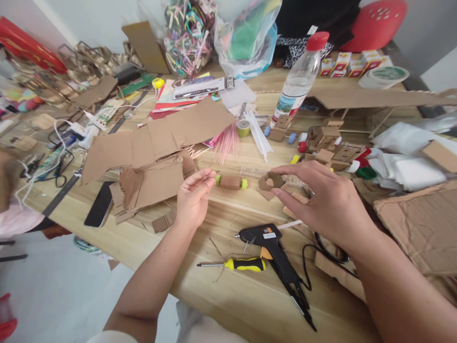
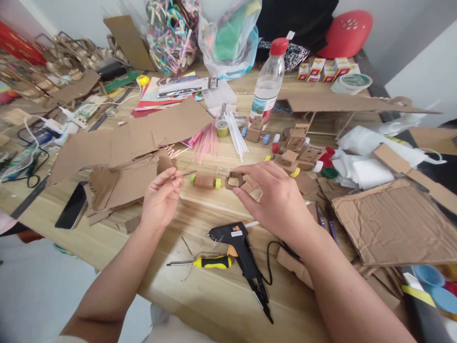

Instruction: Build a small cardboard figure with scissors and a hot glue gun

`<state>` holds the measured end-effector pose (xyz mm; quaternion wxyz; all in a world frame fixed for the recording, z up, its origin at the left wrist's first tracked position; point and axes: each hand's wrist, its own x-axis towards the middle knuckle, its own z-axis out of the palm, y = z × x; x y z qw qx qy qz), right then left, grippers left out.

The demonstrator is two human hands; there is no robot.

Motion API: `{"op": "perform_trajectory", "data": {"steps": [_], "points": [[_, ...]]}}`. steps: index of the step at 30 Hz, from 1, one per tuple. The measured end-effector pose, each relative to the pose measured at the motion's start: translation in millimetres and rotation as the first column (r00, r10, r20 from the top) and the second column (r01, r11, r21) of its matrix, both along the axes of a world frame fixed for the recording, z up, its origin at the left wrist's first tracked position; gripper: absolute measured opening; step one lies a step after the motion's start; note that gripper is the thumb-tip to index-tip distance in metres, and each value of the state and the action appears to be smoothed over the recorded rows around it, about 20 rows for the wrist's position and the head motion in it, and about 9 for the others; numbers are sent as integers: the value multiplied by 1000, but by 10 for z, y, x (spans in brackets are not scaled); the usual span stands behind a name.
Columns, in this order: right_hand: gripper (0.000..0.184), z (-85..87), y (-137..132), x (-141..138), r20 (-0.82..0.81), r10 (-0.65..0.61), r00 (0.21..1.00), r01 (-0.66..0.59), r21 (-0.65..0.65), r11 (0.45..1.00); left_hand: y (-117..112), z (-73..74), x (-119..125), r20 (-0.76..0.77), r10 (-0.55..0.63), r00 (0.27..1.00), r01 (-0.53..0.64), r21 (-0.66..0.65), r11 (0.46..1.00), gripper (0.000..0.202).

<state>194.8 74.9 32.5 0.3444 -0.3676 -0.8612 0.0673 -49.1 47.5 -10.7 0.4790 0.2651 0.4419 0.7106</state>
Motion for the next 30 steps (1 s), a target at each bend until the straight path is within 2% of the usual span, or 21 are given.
{"op": "perform_trajectory", "data": {"steps": [10, 15, 19, 24, 30], "points": [[21, -60, 29, -3, -27, 1, 1000, -4, -114, 993, 1, -11, 0, -13, 7, 1000, -7, 1, 1000, 32], [19, -71, 17, -24, -41, 44, 998, -48, -94, 994, -4, -18, -4, -16, 1, 1000, -1, 6, 1000, 34], [19, -129, -43, -149, -27, 120, 992, -123, -161, 979, -20, -23, 12, -40, -18, 999, 17, -10, 1000, 36], [23, -171, -162, -325, -34, 186, 982, -189, -261, 947, -42, -24, 73, -161, -58, 985, 53, -32, 998, 37], [28, -156, -226, -367, -49, 195, 980, -201, -282, 938, -106, 34, 184, -268, -120, 956, 111, -48, 993, 36]]}}
